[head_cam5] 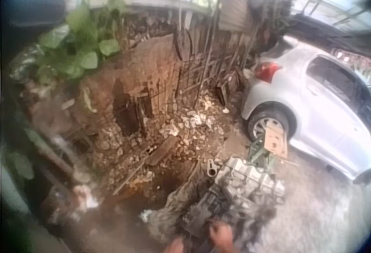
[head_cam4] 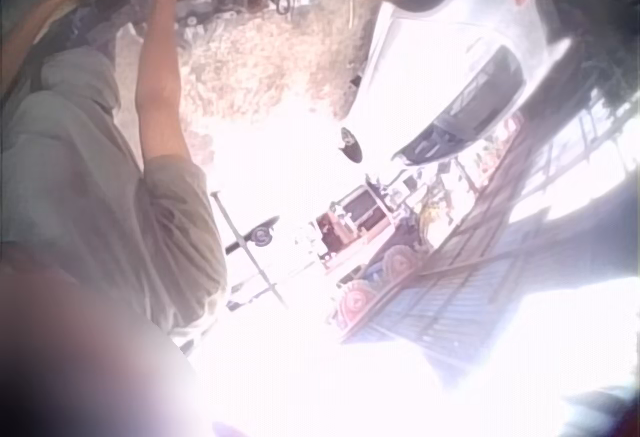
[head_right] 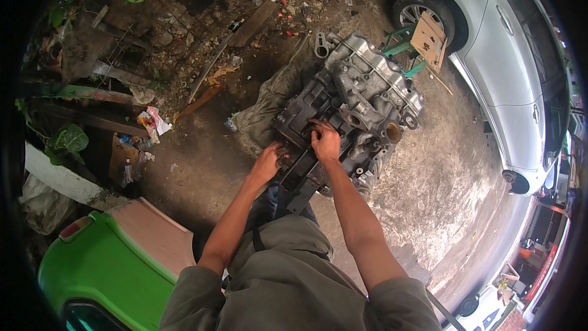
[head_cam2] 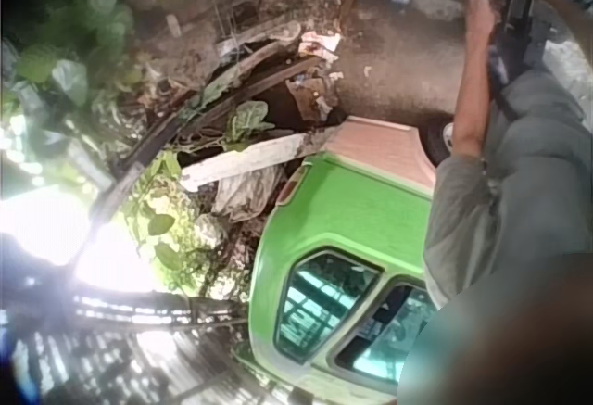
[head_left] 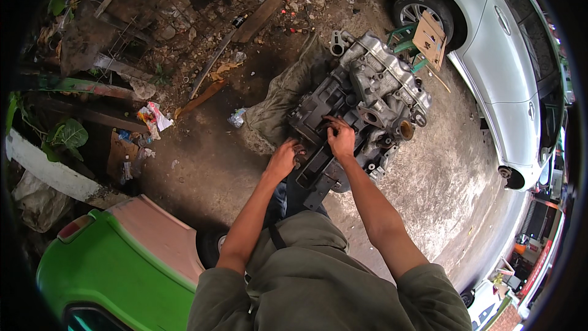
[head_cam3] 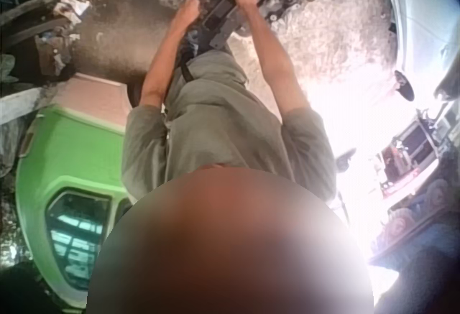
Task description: The person uses a wrench to tighten bolts on a car engine block resting on a tarp. They repeatedly reposition the wrench and apply torque to fasteners on the side of the engine while standing in an outdoor workspace.
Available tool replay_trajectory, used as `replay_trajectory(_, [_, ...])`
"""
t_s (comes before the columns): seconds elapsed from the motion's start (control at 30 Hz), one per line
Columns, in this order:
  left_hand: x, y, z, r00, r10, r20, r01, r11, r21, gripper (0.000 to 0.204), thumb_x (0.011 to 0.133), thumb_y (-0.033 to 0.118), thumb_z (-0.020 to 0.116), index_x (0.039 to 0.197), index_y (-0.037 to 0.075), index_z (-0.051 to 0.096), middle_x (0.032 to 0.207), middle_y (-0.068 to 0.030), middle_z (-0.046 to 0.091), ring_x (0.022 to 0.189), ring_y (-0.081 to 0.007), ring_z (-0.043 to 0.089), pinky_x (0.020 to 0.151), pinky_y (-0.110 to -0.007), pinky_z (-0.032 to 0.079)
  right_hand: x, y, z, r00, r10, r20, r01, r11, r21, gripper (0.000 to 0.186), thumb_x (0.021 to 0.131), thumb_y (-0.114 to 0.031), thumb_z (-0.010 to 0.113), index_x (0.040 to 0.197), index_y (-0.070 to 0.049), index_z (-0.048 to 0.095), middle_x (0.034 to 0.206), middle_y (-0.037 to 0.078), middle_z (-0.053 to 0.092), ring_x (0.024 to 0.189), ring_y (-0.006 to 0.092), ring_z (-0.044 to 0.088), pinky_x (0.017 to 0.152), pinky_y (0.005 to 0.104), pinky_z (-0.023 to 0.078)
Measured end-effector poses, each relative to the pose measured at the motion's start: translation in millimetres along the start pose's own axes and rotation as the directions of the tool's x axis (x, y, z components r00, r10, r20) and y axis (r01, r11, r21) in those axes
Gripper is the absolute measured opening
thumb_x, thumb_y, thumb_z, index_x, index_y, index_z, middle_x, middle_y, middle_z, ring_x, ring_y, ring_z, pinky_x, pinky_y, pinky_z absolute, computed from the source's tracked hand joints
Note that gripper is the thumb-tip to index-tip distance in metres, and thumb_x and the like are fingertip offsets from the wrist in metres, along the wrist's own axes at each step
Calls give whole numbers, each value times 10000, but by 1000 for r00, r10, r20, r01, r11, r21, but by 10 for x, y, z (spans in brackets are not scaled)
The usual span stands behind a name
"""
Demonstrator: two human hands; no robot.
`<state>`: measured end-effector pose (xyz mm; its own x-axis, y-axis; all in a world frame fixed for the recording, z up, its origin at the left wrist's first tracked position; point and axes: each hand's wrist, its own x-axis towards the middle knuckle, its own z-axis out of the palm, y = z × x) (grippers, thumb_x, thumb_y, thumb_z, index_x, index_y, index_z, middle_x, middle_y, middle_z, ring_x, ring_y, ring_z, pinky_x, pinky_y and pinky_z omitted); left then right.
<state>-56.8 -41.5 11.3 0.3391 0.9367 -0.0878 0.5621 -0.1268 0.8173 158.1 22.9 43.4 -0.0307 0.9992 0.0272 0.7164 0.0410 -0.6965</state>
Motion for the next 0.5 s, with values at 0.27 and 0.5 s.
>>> replay_trajectory(0.27, [-218,-116,152,955,-287,67,294,948,-120,242,978,161,546,1118,-5,653,1199,-227,613,1094,-416,576,997,-469,460,-1,49,15,1000,-17,-9,17,1000,15,145,819,-36,644,918,-60,747,1199,-3,716,1235,339,599,1025,401,497])
replay_trajectory(0.5, [-5,-352,233,794,-598,-112,400,652,-644,447,1059,368,402,1069,-34,597,1062,-162,636,1018,-341,626,921,-447,522,6,41,27,1000,6,-5,-6,1000,14,155,818,-45,644,928,-61,752,1196,-3,717,1253,332,591,1040,393,486])
